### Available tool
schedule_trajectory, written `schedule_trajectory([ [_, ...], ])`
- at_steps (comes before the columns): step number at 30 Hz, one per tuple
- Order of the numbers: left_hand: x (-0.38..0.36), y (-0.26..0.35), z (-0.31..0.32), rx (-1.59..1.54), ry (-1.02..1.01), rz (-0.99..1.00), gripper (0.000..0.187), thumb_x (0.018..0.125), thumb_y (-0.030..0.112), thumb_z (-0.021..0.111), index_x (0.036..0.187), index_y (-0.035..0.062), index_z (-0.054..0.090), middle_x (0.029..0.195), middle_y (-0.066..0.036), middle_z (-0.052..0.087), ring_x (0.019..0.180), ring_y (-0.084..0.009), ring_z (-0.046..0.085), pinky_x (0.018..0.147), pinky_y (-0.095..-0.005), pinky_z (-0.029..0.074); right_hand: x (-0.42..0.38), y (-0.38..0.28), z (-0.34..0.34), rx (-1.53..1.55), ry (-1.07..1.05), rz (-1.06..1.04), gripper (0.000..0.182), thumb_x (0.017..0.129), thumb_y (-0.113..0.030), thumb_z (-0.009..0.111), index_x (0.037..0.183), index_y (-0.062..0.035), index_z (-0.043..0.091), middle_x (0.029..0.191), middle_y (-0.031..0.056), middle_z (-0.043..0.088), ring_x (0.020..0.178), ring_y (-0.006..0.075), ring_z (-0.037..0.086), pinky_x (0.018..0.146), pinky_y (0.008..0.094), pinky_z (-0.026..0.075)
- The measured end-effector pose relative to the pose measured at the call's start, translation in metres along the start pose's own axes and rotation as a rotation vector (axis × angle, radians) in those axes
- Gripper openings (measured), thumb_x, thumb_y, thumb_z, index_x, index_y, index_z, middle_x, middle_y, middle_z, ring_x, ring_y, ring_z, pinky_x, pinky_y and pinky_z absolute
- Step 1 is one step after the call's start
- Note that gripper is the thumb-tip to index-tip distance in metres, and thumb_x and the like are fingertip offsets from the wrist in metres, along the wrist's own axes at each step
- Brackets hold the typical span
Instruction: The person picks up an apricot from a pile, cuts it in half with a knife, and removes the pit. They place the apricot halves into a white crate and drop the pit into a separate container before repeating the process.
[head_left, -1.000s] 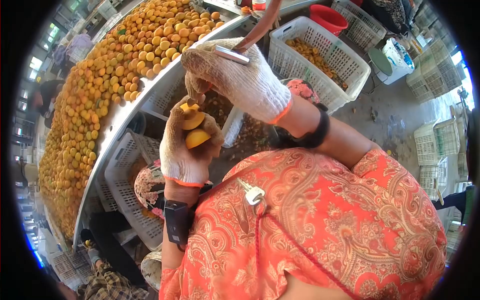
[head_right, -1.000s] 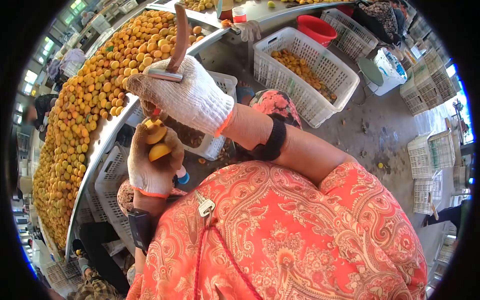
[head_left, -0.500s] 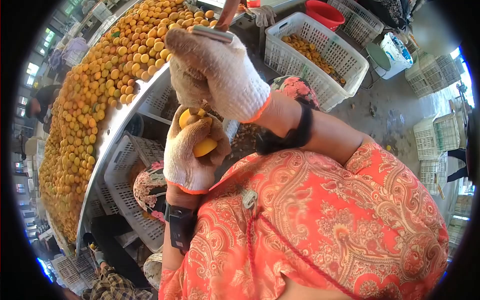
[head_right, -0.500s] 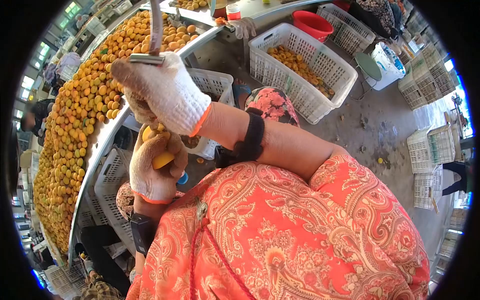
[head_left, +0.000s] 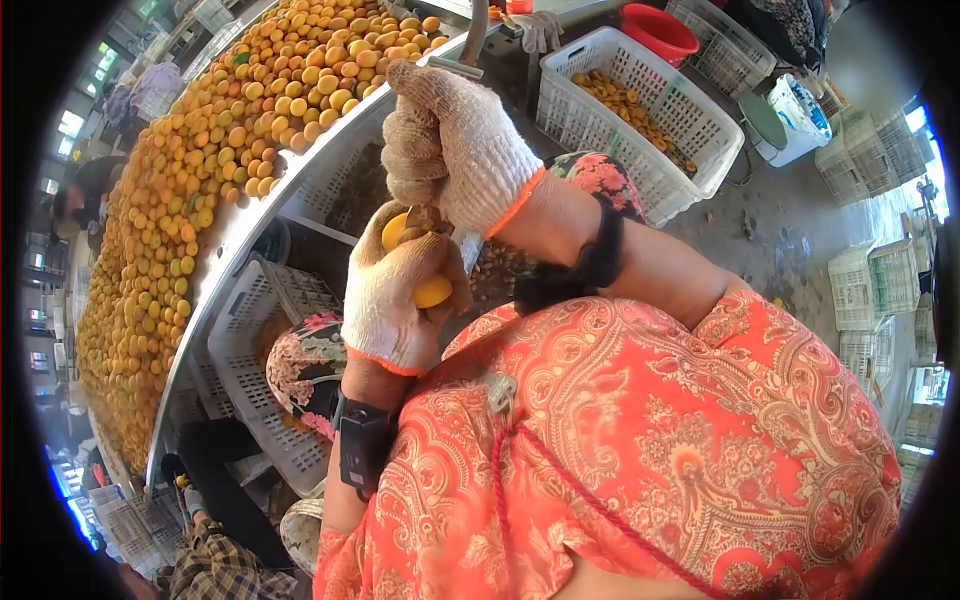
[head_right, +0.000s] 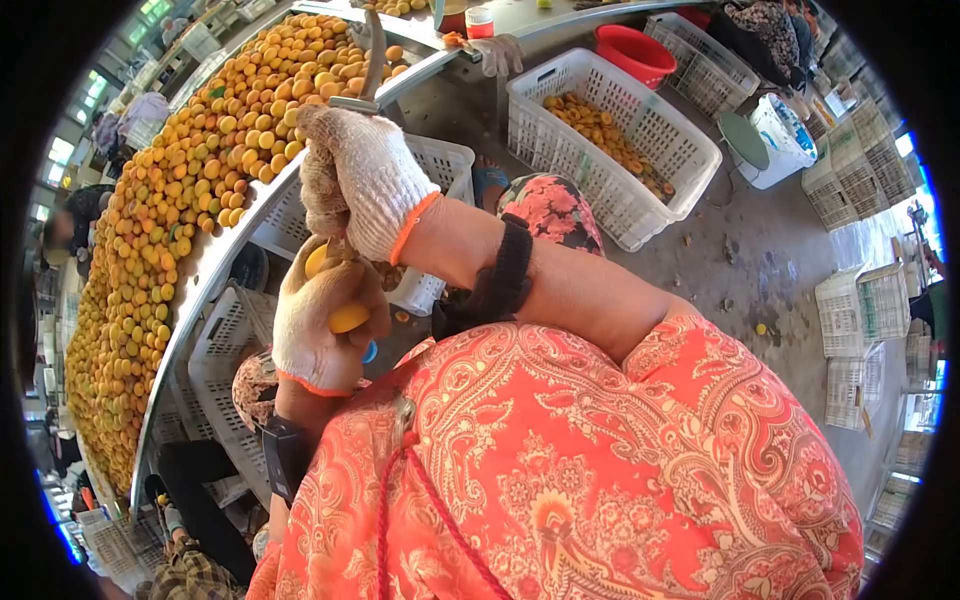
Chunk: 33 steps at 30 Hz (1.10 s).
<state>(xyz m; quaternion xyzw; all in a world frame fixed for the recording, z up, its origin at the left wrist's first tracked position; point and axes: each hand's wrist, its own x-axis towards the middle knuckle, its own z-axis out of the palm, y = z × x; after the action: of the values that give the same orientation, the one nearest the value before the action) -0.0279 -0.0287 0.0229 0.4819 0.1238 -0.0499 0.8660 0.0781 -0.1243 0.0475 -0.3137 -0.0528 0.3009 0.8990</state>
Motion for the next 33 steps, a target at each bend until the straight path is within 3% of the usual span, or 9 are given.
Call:
schedule_trajectory([
  [6,0.038,-0.011,-0.017,0.441,0.039,0.152,0.029,0.082,0.001,0.059,0.112,0.0014,0.056,0.082,-0.008,0.061,0.057,-0.0154,0.058,0.045,-0.025,0.043,0.008,0.003,-0.001,-0.053,0.21,-0.091,0.039,0.096,-0.027,0.061,0.065,-0.015,0.042,0.052,-0.0005,0.036,0.041,0.0133,0.031,0.041,0.0294,0.023],
  [9,0.054,-0.014,-0.025,1.125,0.11,0.521,0.017,0.084,0.005,0.061,0.101,0.0026,0.057,0.081,-0.019,0.067,0.074,-0.0387,0.067,0.065,-0.0426,0.052,0.024,0.007,-0.011,-0.039,0.283,-0.072,0.036,0.095,-0.025,0.061,0.066,-0.0149,0.044,0.052,-0.0001,0.037,0.041,0.0139,0.031,0.04,0.0303,0.023],
  [16,0.084,-0.007,-0.045,1.586,0.154,0.687,0.019,0.086,0.008,0.062,0.105,0.0076,0.058,0.084,-0.021,0.067,0.076,-0.042,0.066,0.065,-0.0445,0.053,0.055,0.009,-0.05,0.106,0.218,-0.017,0.022,0.093,-0.025,0.061,0.078,-0.0109,0.052,0.053,0.0035,0.046,0.037,0.0191,0.041,0.035,0.0349,0.031],
  [18,0.097,-0.006,-0.061,1.416,0.104,0.813,0.025,0.085,0.007,0.065,0.109,0.0074,0.058,0.082,-0.016,0.068,0.069,-0.0342,0.067,0.059,-0.04,0.051,0.059,0.005,-0.045,0.138,0.317,-0.017,0.026,0.094,-0.027,0.06,0.074,-0.011,0.051,0.05,0.0034,0.044,0.035,0.0202,0.039,0.035,0.0353,0.031],
  [20,0.099,-0.008,-0.061,0.661,0.237,0.215,0.018,0.09,0.008,0.063,0.108,0.0063,0.06,0.075,-0.007,0.061,0.057,-0.0161,0.058,0.046,-0.0252,0.043,0.061,0.0,-0.052,0.096,0.339,-0.06,0.029,0.094,-0.028,0.06,0.072,-0.011,0.052,0.051,0.0034,0.046,0.036,0.0194,0.041,0.036,0.0349,0.032],
  [24,0.079,0.008,-0.058,0.316,0.248,0.046,0.032,0.099,0.036,0.056,0.102,0.0051,0.06,0.071,-0.008,0.058,0.055,-0.0169,0.055,0.041,-0.0242,0.038,0.054,-0.006,-0.058,-0.433,0.236,-0.008,0.028,0.091,-0.03,0.067,0.078,-0.0069,0.059,0.063,0.0049,0.058,0.047,0.0144,0.05,0.042,0.0343,0.039],
  [27,0.072,0.009,-0.059,-0.116,0.279,-0.127,0.051,0.097,0.055,0.054,0.105,0.0047,0.06,0.072,-0.01,0.059,0.056,-0.0191,0.055,0.042,-0.0249,0.039,0.05,0.017,-0.062,-0.953,0.111,-0.223,0.037,0.086,-0.035,0.074,0.093,0.0007,0.068,0.078,0.0085,0.067,0.073,0.0135,0.061,0.067,0.0311,0.051],
  [28,0.071,0.007,-0.059,-0.116,0.277,-0.125,0.051,0.097,0.055,0.054,0.105,0.0047,0.06,0.072,-0.01,0.059,0.056,-0.0191,0.055,0.042,-0.0249,0.039,0.042,0.02,-0.068,-1.1,0.058,-0.166,0.025,0.088,-0.03,0.073,0.093,-0.0063,0.068,0.076,0.0019,0.066,0.069,0.0091,0.061,0.058,0.0272,0.05],
  [33,0.065,0.008,-0.048,-0.091,0.442,-0.062,0.048,0.099,0.053,0.051,0.107,0.0067,0.059,0.079,-0.007,0.062,0.06,-0.0178,0.06,0.046,-0.0267,0.049,0.031,0.04,-0.07,-1.273,-0.055,-0.119,0.027,0.09,-0.028,0.07,0.095,-0.0012,0.065,0.08,0.0115,0.069,0.075,0.0163,0.067,0.069,0.0331,0.053],
])
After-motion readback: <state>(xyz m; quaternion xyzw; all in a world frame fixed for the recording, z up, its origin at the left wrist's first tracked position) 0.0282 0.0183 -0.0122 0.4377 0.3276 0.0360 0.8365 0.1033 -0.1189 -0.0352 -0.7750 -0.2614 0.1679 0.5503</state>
